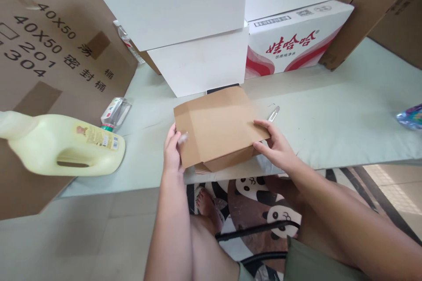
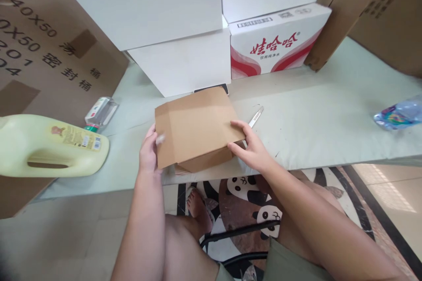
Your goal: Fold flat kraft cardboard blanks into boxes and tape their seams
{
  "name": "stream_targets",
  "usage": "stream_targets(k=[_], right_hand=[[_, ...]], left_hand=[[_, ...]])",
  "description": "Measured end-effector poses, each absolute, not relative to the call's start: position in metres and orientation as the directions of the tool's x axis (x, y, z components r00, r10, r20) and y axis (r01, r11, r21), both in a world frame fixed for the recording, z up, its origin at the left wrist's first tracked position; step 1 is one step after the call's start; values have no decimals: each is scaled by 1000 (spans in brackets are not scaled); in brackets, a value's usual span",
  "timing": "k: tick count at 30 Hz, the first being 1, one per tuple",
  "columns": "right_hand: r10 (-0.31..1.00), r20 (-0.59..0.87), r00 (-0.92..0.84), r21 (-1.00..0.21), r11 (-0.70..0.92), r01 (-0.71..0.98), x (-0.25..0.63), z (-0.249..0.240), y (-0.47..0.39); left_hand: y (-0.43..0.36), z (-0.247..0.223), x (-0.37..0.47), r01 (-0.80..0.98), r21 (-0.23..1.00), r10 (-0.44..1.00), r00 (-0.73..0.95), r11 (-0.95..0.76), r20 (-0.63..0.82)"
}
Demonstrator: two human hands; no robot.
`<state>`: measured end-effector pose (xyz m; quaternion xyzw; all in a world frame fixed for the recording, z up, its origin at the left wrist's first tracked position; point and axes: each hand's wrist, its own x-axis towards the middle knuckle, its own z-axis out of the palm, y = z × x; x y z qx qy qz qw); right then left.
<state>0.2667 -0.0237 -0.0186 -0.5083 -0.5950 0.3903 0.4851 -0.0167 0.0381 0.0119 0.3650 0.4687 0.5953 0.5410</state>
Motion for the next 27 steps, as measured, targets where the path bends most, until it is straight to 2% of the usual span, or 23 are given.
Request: stream_targets(k=[6,17,27], right_hand=[[983,181,-1,-952,176,252,265,-14,-23],[982,187,1,-938,178,299,265,-8,-24],[982,187,8,-936,176,304,265,-8,-25]], left_hand=[[35,14,-15,-316,948,995,-72,46,-72],[36,11,-16,-265,963,995,-78,44,-67],[33,15,-14,-310,949,998,-24,51,-61]])
